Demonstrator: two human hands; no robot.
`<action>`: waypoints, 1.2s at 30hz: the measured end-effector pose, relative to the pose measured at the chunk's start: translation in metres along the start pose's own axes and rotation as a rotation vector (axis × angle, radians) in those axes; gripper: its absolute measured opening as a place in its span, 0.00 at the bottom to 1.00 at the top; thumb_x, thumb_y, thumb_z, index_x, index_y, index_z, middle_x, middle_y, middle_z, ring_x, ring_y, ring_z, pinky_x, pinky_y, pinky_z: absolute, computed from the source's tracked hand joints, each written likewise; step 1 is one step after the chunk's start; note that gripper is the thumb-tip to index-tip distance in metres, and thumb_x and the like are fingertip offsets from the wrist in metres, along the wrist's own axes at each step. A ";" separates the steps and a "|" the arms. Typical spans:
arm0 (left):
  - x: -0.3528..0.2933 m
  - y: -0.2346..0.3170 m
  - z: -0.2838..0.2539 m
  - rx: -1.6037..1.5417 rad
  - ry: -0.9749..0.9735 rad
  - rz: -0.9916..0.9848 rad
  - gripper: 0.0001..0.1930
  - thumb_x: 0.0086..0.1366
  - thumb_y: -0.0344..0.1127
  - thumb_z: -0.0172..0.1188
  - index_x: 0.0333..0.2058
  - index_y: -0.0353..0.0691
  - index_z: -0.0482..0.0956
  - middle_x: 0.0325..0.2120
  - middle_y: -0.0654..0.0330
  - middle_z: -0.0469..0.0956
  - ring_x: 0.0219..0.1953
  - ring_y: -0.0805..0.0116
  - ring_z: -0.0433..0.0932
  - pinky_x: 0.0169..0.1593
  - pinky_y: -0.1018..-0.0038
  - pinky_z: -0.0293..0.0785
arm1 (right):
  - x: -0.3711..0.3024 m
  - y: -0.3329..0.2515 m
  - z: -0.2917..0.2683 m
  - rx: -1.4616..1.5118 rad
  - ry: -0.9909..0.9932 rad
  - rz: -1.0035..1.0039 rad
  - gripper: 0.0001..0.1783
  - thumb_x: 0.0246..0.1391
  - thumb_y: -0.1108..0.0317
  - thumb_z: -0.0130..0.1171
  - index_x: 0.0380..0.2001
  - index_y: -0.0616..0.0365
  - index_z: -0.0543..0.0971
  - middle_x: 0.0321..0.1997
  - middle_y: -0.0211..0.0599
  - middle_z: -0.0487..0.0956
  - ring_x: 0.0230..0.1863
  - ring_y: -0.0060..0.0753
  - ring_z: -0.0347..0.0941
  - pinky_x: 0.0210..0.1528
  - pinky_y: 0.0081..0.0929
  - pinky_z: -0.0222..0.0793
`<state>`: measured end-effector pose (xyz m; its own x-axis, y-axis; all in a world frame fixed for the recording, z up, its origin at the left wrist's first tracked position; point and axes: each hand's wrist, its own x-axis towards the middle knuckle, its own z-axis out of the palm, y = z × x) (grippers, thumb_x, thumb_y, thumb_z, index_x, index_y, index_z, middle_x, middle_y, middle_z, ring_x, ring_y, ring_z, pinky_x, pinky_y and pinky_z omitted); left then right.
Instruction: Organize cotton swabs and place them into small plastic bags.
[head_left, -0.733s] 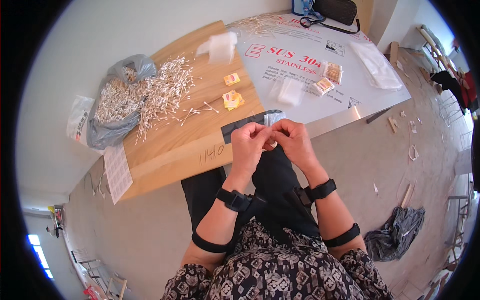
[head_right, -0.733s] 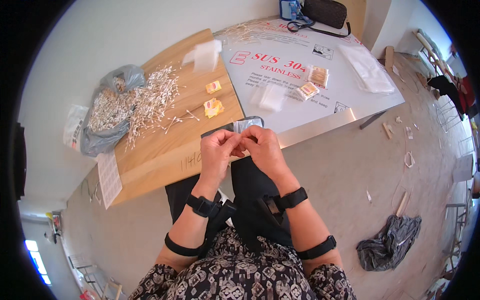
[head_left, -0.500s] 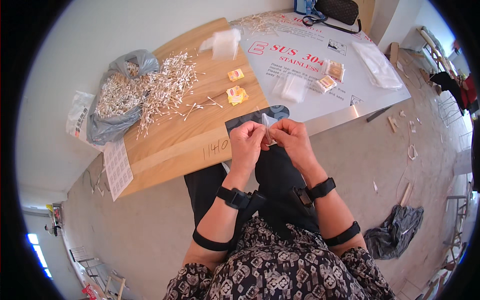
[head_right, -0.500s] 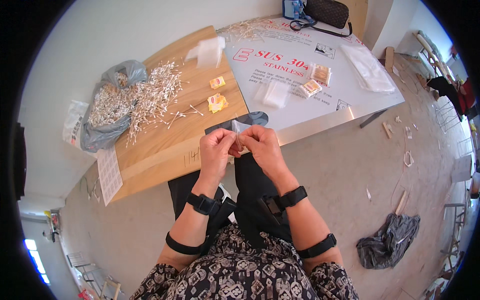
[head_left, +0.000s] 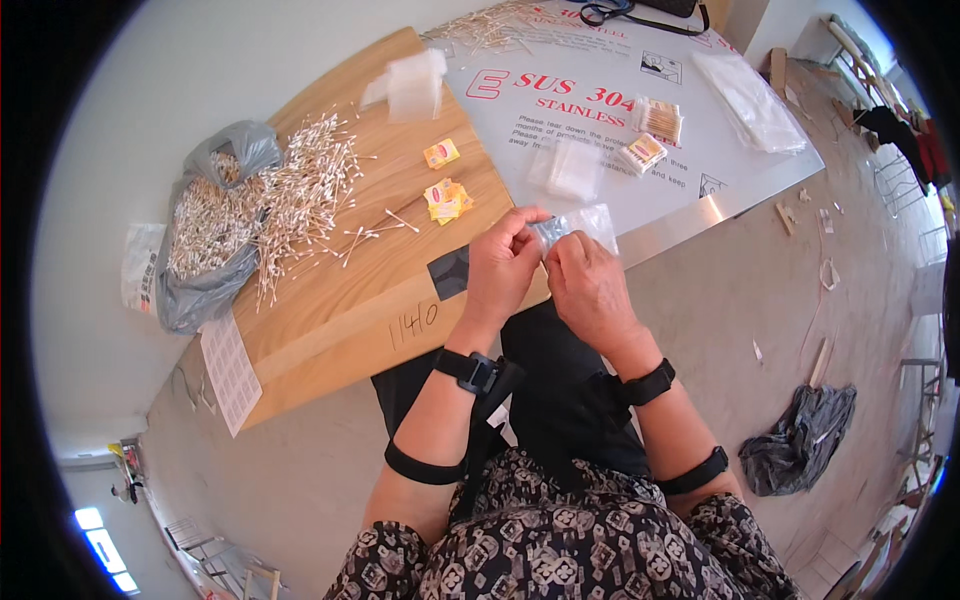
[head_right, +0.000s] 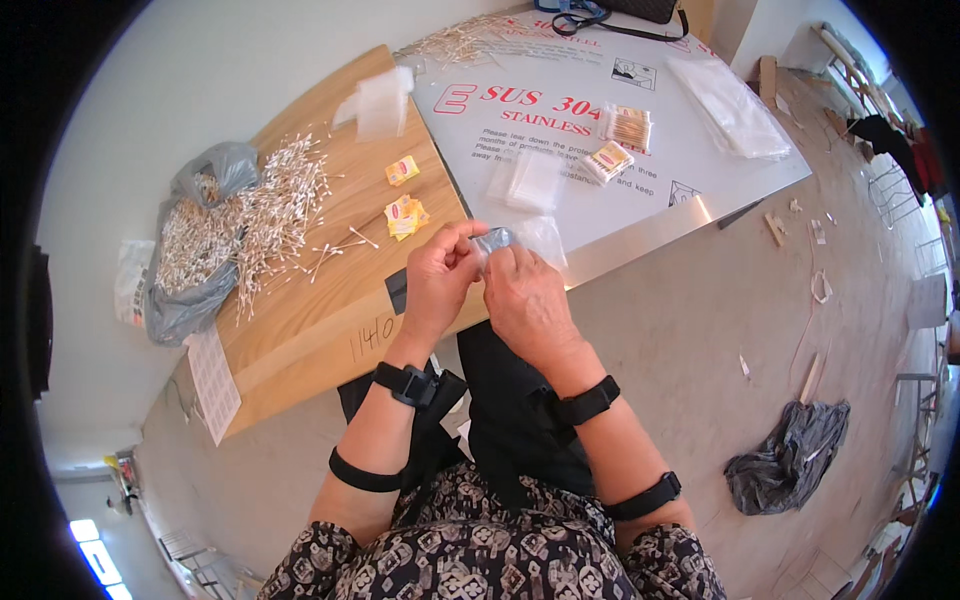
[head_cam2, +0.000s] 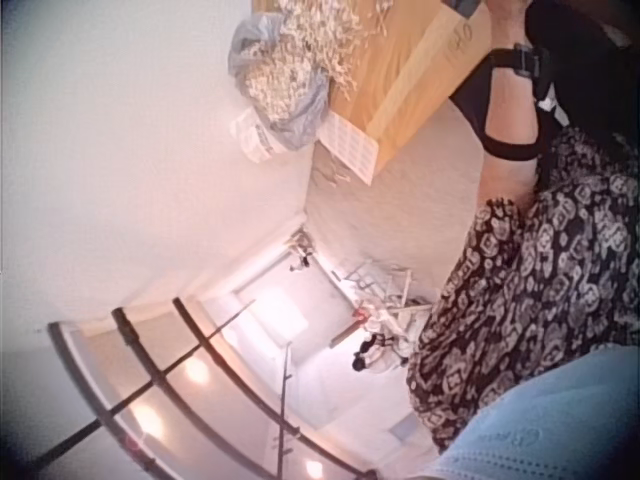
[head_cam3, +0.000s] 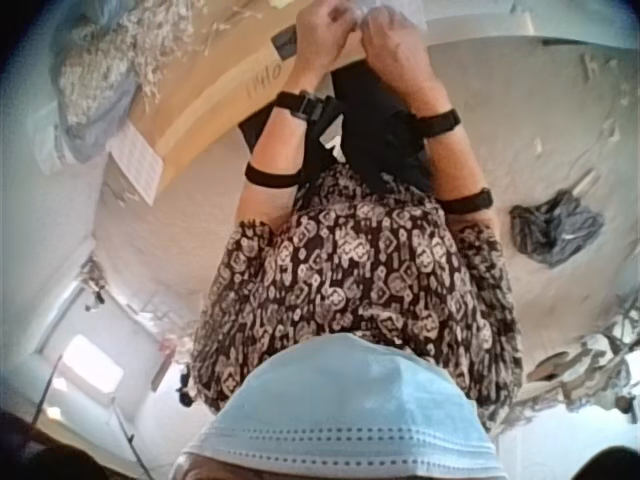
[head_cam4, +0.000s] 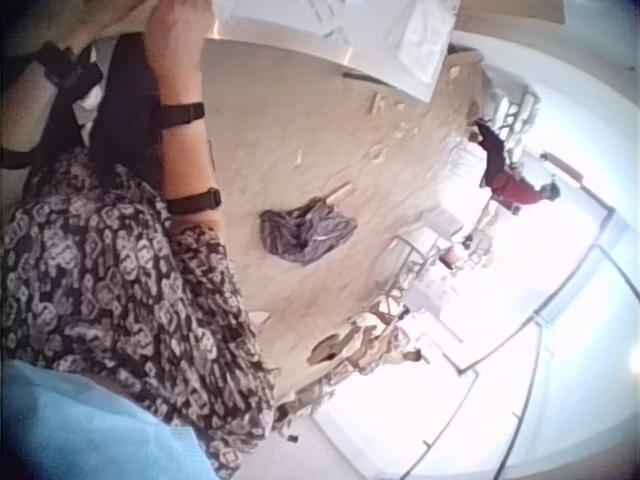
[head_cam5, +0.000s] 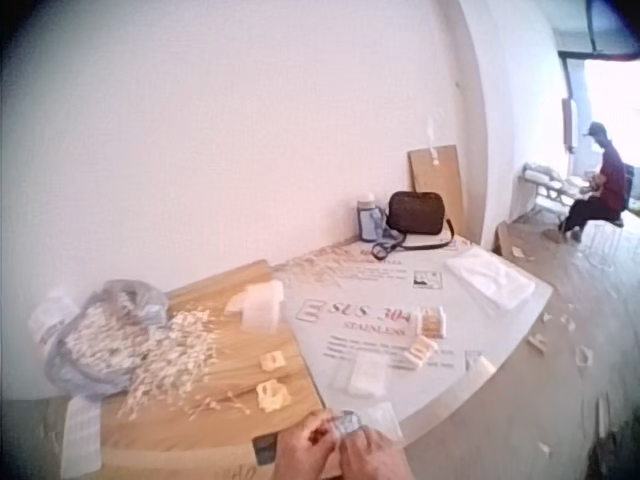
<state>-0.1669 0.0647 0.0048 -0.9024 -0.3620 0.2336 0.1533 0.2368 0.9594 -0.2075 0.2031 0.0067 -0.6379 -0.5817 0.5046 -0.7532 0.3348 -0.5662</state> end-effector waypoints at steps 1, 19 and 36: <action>0.005 -0.002 0.001 0.000 -0.010 -0.005 0.09 0.59 0.22 0.59 0.40 0.32 0.78 0.21 0.65 0.76 0.21 0.80 0.73 0.27 0.83 0.70 | 0.001 0.004 -0.003 0.000 0.002 0.011 0.07 0.52 0.74 0.55 0.28 0.61 0.66 0.28 0.48 0.71 0.33 0.53 0.72 0.34 0.44 0.69; 0.077 -0.074 0.022 0.543 -0.017 0.140 0.05 0.55 0.25 0.61 0.32 0.36 0.80 0.24 0.58 0.80 0.29 0.68 0.79 0.34 0.72 0.74 | 0.001 0.081 0.058 1.395 0.446 1.292 0.08 0.55 0.69 0.64 0.28 0.64 0.80 0.25 0.34 0.78 0.20 0.16 0.64 0.18 0.15 0.57; 0.058 -0.048 -0.017 0.520 -0.246 0.013 0.07 0.58 0.26 0.58 0.34 0.35 0.82 0.31 0.54 0.81 0.35 0.62 0.78 0.41 0.70 0.74 | -0.009 0.042 0.049 1.407 0.363 1.278 0.05 0.51 0.73 0.66 0.26 0.60 0.79 0.25 0.30 0.78 0.21 0.14 0.64 0.20 0.14 0.56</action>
<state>-0.2202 0.0168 -0.0252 -0.9784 -0.1508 0.1413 0.0026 0.6746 0.7382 -0.2250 0.1862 -0.0538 -0.7578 -0.2940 -0.5825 0.6440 -0.4801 -0.5956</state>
